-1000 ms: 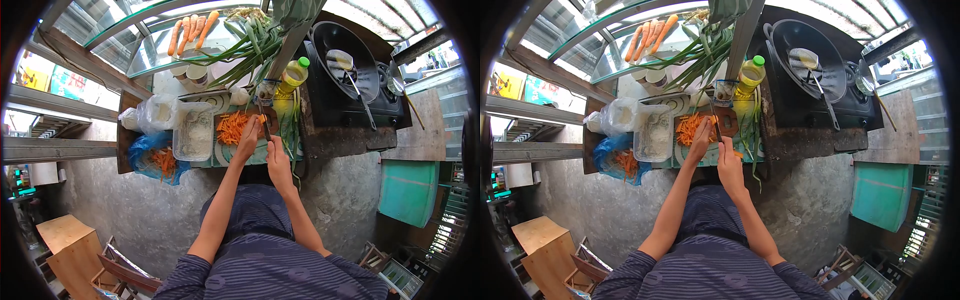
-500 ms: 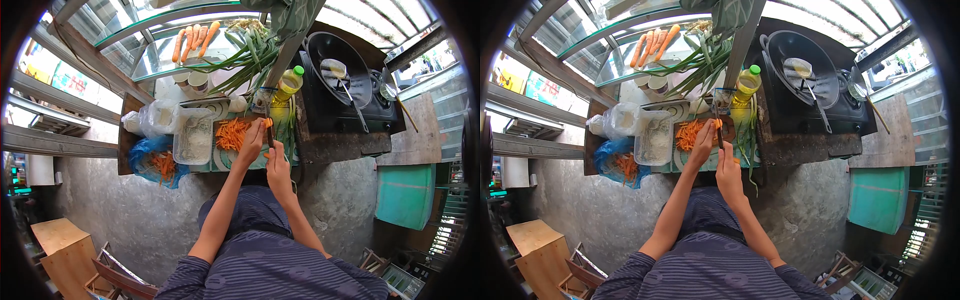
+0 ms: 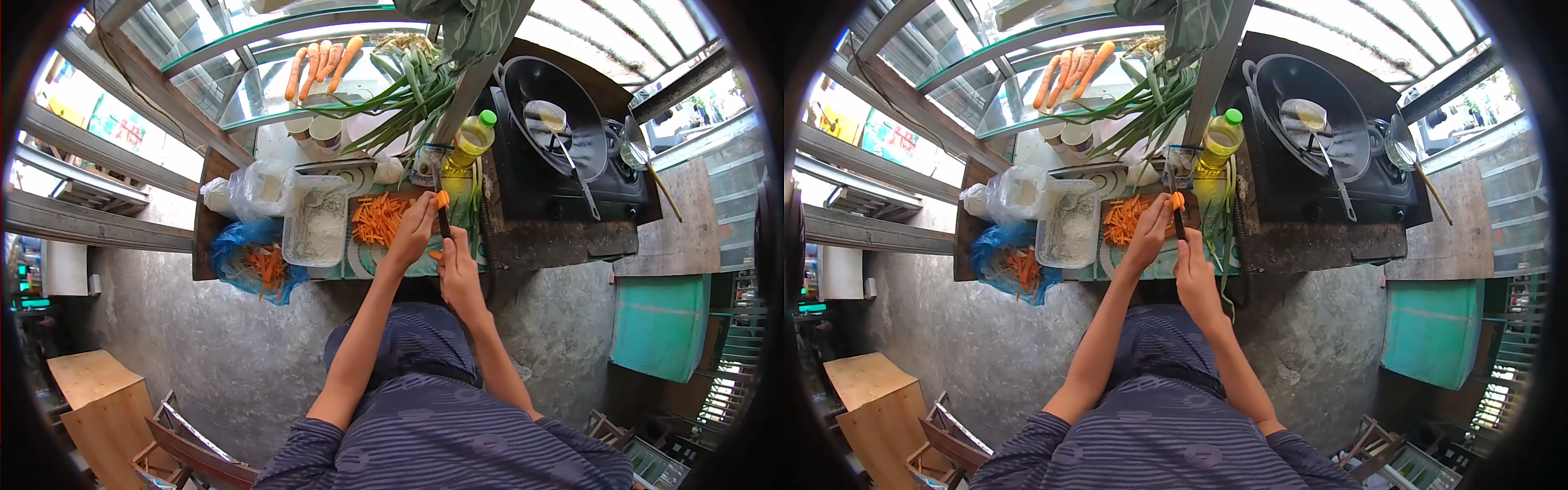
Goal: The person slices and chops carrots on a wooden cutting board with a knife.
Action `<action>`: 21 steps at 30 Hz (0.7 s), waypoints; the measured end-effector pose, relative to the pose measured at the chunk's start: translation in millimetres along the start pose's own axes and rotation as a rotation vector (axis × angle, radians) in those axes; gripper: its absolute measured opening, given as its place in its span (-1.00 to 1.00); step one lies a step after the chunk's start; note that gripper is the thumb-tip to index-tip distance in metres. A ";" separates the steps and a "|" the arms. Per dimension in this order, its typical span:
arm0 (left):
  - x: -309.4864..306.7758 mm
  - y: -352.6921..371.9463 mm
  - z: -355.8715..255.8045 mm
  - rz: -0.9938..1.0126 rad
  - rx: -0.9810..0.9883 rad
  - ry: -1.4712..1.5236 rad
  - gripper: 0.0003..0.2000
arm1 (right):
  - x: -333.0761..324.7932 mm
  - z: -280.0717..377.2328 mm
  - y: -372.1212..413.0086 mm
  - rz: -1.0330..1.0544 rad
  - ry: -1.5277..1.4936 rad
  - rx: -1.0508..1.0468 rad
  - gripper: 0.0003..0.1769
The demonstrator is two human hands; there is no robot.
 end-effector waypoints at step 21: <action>-16.4 7.4 -23.4 -0.208 -0.047 -0.130 -0.36 | -6.4 31.8 17.0 0.171 0.023 0.149 -0.66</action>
Point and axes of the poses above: each hand's wrist, its own y-axis away from the middle knuckle, its own x-axis out of the palm, z = x × y, the point moved 7 cm from there along -y, towards the middle knuckle, and after that the axes turned 7 degrees about -z, right-handed, at the moved point
